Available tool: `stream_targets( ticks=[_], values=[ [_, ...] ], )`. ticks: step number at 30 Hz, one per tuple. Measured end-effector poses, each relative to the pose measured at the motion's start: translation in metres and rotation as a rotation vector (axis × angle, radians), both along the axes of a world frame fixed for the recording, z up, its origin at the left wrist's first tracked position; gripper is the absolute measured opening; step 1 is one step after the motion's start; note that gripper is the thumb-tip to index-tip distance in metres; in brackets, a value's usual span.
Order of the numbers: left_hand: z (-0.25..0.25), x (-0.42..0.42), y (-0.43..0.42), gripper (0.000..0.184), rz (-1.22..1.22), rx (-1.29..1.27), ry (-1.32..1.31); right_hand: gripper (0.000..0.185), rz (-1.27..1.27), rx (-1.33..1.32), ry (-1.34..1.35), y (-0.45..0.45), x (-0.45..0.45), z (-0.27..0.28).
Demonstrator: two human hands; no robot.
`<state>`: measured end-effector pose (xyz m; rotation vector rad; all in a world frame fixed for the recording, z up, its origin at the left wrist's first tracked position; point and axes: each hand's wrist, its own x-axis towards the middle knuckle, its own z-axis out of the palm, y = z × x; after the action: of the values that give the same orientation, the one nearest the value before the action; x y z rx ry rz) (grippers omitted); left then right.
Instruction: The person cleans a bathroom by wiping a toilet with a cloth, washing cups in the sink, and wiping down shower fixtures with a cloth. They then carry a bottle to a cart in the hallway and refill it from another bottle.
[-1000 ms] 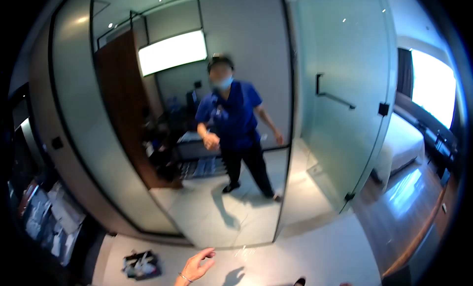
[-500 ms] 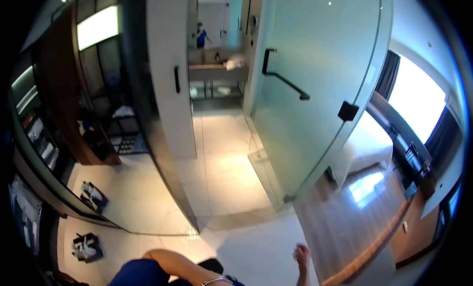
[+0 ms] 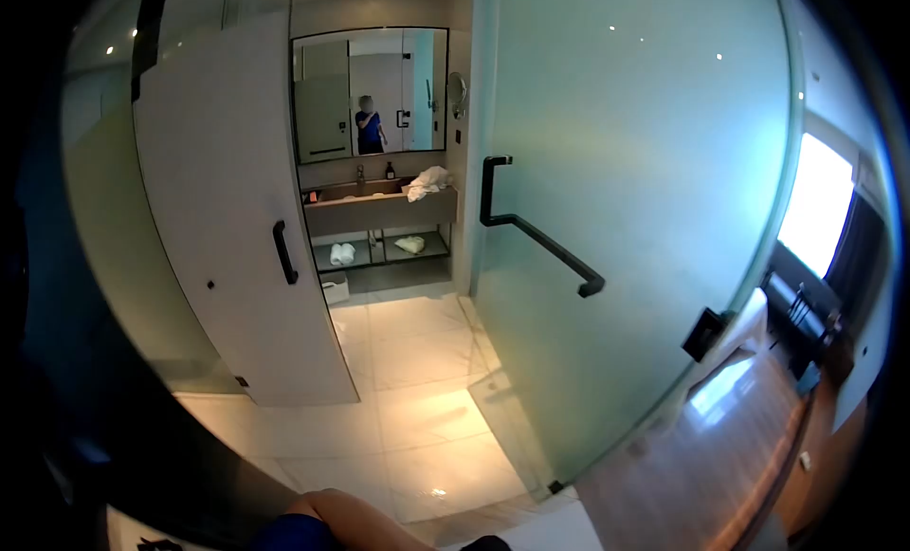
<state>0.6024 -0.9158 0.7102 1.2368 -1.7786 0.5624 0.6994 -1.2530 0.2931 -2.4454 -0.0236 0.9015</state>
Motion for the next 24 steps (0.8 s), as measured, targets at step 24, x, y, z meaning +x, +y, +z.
stream_targets(
  ticks=[24],
  values=[
    [-0.035,0.406,0.352,0.038,1.069,0.453,-0.389,0.034,1.376,-0.008,-0.225,0.661,0.536,-0.034]
  ],
)
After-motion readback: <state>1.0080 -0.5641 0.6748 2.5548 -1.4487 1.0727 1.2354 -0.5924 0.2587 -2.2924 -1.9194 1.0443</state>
